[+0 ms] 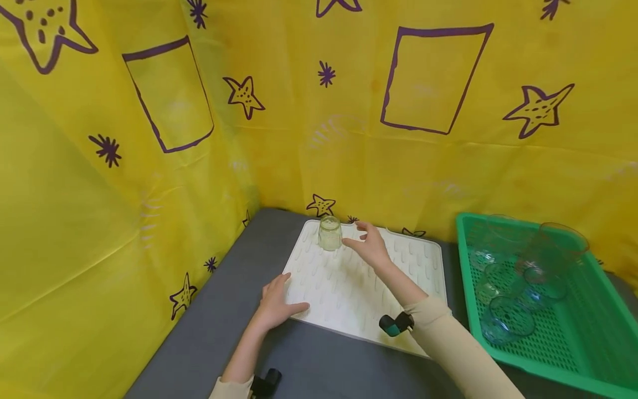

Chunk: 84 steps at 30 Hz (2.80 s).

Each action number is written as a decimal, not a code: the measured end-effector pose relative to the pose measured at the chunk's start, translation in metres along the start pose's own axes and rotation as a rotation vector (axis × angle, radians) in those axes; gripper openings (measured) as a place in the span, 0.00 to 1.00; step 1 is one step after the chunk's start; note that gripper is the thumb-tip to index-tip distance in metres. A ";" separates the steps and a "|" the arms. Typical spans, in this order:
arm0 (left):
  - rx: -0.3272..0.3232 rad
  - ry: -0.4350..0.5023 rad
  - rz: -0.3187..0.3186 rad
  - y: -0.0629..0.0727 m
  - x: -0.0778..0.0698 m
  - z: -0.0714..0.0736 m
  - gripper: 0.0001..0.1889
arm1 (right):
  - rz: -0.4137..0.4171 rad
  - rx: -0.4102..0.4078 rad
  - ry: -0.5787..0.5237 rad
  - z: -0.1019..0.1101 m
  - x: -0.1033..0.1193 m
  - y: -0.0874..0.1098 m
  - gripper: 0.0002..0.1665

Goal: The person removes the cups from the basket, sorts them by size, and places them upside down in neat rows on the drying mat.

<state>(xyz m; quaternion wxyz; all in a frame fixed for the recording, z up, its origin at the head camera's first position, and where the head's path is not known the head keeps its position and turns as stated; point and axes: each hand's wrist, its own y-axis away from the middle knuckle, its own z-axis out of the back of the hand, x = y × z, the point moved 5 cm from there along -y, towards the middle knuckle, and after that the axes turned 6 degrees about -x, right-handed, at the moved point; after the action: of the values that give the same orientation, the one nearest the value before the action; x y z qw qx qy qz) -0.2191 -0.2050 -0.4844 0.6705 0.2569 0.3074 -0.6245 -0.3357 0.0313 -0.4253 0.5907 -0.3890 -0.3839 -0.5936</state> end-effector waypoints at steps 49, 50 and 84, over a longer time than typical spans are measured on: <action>0.056 0.301 0.197 0.001 0.013 0.005 0.41 | 0.016 -0.009 0.517 0.275 -0.105 0.154 0.57; 0.055 0.303 0.197 0.001 0.013 0.005 0.41 | 0.026 0.002 0.526 0.274 -0.107 0.154 0.57; 0.010 0.245 0.182 0.006 0.004 0.006 0.39 | 0.067 -0.101 0.535 0.273 -0.085 0.162 0.54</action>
<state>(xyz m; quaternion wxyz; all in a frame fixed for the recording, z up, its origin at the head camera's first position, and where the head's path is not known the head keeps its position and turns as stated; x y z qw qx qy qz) -0.2129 -0.2118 -0.4830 0.6804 0.3614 0.3593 -0.5266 -0.1717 0.3144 -0.3935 0.6703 -0.2599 -0.1710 -0.6737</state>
